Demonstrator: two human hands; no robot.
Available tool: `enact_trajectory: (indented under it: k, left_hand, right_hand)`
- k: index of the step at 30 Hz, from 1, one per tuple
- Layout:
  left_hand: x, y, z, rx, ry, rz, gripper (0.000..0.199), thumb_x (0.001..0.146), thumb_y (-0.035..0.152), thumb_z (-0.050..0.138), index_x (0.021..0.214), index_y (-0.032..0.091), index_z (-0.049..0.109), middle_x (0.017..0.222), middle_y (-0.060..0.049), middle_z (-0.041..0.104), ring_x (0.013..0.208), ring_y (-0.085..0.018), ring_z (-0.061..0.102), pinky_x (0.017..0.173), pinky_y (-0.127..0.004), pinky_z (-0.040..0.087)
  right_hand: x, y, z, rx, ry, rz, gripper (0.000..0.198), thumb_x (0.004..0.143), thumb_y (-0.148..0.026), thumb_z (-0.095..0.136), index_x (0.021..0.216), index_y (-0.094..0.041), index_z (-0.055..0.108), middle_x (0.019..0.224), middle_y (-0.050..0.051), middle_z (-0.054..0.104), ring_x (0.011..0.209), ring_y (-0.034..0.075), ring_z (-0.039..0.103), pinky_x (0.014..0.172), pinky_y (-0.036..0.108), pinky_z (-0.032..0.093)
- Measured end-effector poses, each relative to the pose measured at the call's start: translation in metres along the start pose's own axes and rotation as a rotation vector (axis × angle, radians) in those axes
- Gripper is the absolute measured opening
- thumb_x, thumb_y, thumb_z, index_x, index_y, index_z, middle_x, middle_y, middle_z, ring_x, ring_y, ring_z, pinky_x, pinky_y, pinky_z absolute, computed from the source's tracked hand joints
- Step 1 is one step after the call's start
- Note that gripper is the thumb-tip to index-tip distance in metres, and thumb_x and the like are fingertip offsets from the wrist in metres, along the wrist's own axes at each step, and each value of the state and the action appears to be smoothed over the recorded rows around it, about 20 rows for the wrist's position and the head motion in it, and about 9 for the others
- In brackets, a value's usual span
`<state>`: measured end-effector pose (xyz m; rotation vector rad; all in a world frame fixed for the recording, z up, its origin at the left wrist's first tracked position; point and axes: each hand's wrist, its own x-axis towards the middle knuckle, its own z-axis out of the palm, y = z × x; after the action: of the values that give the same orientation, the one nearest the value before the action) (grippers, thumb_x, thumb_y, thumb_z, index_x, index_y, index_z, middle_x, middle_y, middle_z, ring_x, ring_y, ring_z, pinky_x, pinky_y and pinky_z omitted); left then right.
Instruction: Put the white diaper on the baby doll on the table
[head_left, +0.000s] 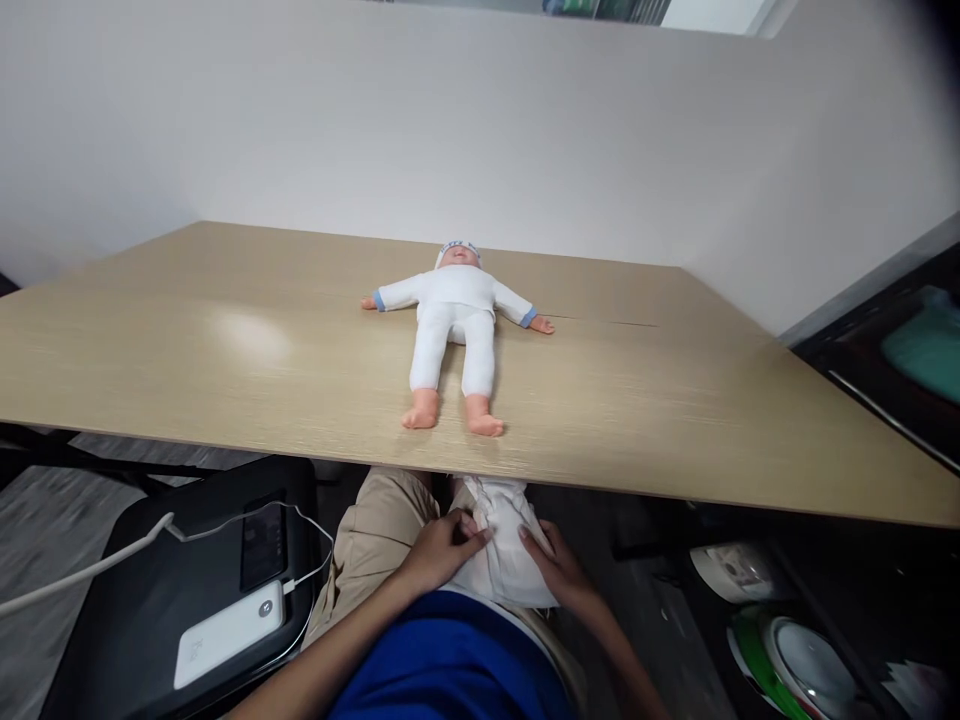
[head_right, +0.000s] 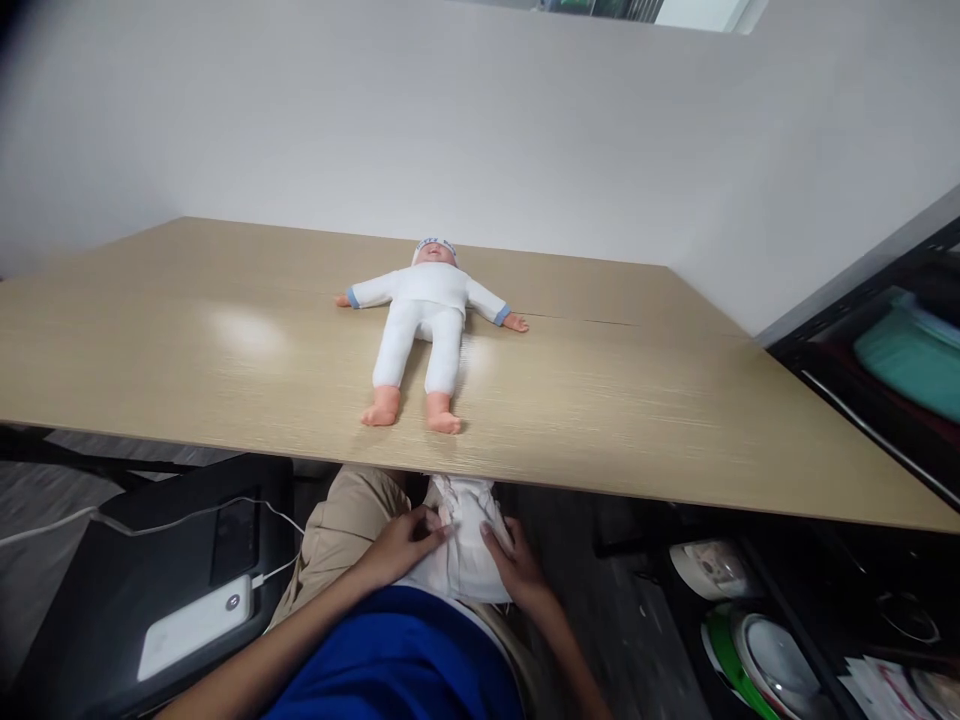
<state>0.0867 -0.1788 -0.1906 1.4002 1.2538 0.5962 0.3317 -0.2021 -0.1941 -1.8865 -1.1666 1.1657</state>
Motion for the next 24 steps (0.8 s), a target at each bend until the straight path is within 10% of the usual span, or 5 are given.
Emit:
enact_trajectory:
  k: [11, 17, 24]
  left_hand:
    - [0.006, -0.031, 0.011, -0.17, 0.06, -0.115, 0.066, 0.079, 0.082, 0.077, 0.1, 0.02, 0.064, 0.101, -0.006, 0.073, 0.098, -0.025, 0.069, 0.095, -0.037, 0.053]
    - [0.002, -0.004, 0.01, -0.301, 0.011, -0.138, 0.077, 0.072, 0.091, 0.076, 0.096, 0.018, 0.07, 0.097, -0.009, 0.077, 0.097, -0.029, 0.072, 0.092, -0.04, 0.058]
    - [-0.1, 0.049, -0.013, -0.382, 0.036, -0.026, 0.066, 0.082, 0.075, 0.08, 0.124, 0.025, 0.079, 0.109, -0.013, 0.083, 0.108, -0.036, 0.077, 0.094, -0.044, 0.064]
  right_hand:
    - [-0.024, -0.023, 0.004, 0.109, -0.194, 0.085, 0.073, 0.078, -0.086, 0.072, 0.118, -0.026, 0.084, 0.119, 0.011, 0.086, 0.124, 0.042, 0.076, 0.106, 0.051, 0.061]
    - [-0.027, -0.042, 0.012, 0.164, -0.146, 0.08, 0.079, 0.073, -0.093, 0.072, 0.108, -0.024, 0.086, 0.111, 0.011, 0.086, 0.12, 0.041, 0.076, 0.101, 0.049, 0.063]
    - [-0.115, -0.098, -0.032, 0.044, -0.3, -0.125, 0.058, 0.091, -0.077, 0.07, 0.114, -0.026, 0.089, 0.105, 0.01, 0.086, 0.1, 0.04, 0.081, 0.087, 0.048, 0.068]
